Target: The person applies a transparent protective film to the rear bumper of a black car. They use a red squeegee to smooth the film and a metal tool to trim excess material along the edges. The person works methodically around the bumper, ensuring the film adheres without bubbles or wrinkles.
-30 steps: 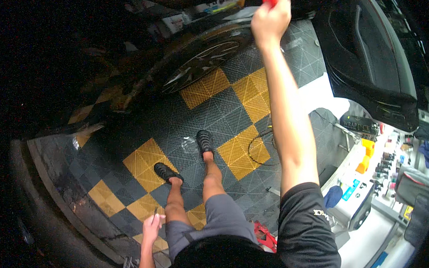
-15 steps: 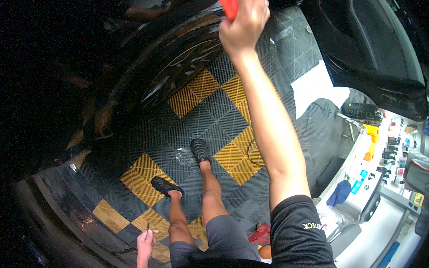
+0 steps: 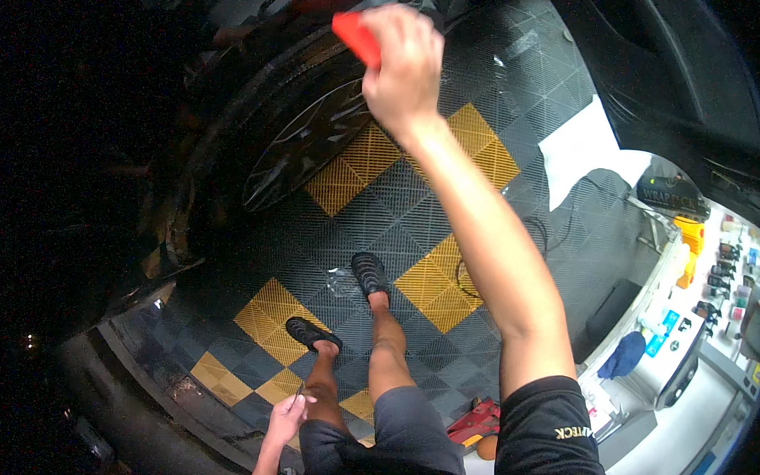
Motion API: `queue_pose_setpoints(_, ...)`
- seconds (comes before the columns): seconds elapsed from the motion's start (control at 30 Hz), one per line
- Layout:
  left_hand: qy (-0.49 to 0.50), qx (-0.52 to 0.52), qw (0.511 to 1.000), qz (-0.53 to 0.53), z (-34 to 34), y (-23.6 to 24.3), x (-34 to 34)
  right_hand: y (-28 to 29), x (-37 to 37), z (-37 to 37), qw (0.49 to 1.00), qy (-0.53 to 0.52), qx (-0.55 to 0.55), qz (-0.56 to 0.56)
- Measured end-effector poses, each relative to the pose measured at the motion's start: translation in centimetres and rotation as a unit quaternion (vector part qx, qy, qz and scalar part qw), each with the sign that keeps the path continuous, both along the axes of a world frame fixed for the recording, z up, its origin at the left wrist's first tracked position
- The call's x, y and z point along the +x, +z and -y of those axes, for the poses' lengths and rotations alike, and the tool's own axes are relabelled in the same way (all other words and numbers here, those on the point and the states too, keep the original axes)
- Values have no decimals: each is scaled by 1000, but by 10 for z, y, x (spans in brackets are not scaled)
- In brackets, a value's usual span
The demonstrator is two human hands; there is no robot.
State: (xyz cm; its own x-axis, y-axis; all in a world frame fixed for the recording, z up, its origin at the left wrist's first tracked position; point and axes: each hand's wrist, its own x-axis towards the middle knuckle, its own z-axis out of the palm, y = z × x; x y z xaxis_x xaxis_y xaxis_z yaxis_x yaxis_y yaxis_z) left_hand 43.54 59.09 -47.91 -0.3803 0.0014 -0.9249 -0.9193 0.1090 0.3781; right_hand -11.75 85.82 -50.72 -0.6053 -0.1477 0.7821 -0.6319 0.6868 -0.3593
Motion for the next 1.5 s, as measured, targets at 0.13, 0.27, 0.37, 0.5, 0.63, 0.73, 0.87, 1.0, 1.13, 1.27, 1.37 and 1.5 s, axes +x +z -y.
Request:
queue_pose_setpoints(0.13,11,3,1000,-1,-12,-16,-15,19,-38,31,991,-21,-75,-113)
queue_pose_setpoints(0.27,-11,31,999,0,-29,-23,-27,-31,28,62,996,81,7,-47)
queue_pose_setpoints(0.37,-22,52,998,14,-33,-21,-28,-61,80,48,987,116,87,72)
queue_pose_setpoints(0.5,-8,45,999,12,-25,-21,-19,-36,58,32,996,-4,-29,79)
queue_pose_setpoints(0.63,21,59,998,-33,-15,-43,-18,24,5,42,990,37,-90,-107)
queue_pose_setpoints(0.73,43,55,996,-49,-10,-66,-15,40,-8,68,971,22,-72,-229)
queue_pose_setpoints(0.87,64,55,995,-50,6,-93,-9,2,32,109,981,-4,-26,-191)
queue_pose_setpoints(1.0,91,68,990,-79,36,-123,-10,-40,95,100,996,78,19,-48)
queue_pose_setpoints(1.13,124,73,984,-102,63,-170,-23,-51,121,74,983,99,-151,41)
queue_pose_setpoints(1.27,145,91,977,-124,83,-233,-52,-44,134,83,944,121,-233,198)
queue_pose_setpoints(1.37,137,95,968,-186,90,-283,-73,-13,109,91,987,117,-53,-94)
queue_pose_setpoints(1.5,62,63,955,-282,98,-360,-108,38,46,113,937,17,-28,-347)
